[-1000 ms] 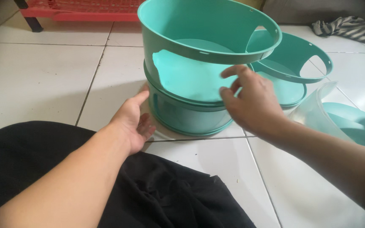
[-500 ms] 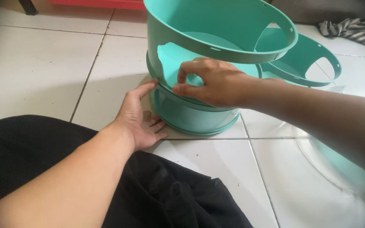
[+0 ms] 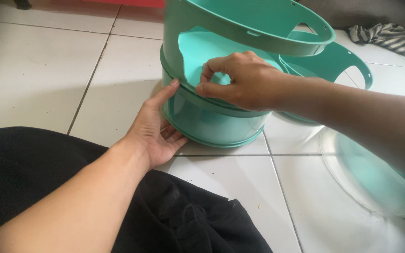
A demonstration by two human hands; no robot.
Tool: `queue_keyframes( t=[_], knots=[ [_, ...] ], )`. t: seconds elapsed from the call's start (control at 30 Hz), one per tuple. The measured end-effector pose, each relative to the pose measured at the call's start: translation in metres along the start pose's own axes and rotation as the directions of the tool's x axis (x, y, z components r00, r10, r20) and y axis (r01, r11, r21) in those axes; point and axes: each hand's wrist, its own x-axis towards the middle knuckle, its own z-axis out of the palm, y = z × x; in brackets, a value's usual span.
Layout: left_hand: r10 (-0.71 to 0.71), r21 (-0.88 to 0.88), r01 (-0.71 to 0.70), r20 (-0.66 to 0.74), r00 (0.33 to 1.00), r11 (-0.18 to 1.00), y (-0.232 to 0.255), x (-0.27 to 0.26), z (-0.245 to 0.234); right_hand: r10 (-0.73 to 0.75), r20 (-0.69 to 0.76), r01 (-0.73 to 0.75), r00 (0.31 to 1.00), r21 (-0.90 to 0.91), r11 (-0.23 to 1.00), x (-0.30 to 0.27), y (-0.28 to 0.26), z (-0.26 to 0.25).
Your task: The person assembles a multi-tiered teal plastic container by hand, stacking and interlocking the tiers and then attaching a clear lid. The person sits on the floor during the task.
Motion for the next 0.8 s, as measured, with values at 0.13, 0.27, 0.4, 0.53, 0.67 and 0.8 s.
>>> queue_keyframes(
  t=[0.13, 0.27, 0.4, 0.53, 0.67, 0.8],
  knots=[
    [0.020, 0.027, -0.019, -0.018, 1.000, 0.999, 0.001, -0.004, 0.003, -0.002, -0.021, 0.002, 1.000, 0.012, 1.000, 0.000, -0.001, 0.002],
    [0.036, 0.036, -0.036, -0.002, 0.999, 0.999, 0.000, -0.004, 0.004, 0.027, -0.022, -0.027, 0.999, -0.008, 1.000, -0.001, -0.003, 0.002],
    [0.042, 0.050, -0.041, -0.016, 0.999, 0.998, -0.001, -0.005, 0.004, 0.012, -0.021, -0.012, 1.000, -0.017, 1.000, -0.003, -0.006, 0.001],
    [0.049, 0.058, -0.048, -0.006, 0.999, 0.997, -0.001, -0.008, 0.007, -0.006, -0.019, 0.005, 1.000, -0.043, 0.999, -0.004, -0.008, -0.008],
    [0.047, 0.039, -0.047, 0.016, 0.999, 0.998, -0.005, -0.012, 0.009, 0.103, -0.031, -0.103, 0.994, 0.000, 0.995, 0.012, -0.014, -0.021],
    [0.045, 0.034, -0.048, 0.091, 0.995, 0.998, -0.004, -0.012, 0.008, 0.057, 0.059, -0.063, 0.997, 0.091, 0.994, 0.025, -0.021, -0.025]
  ],
)
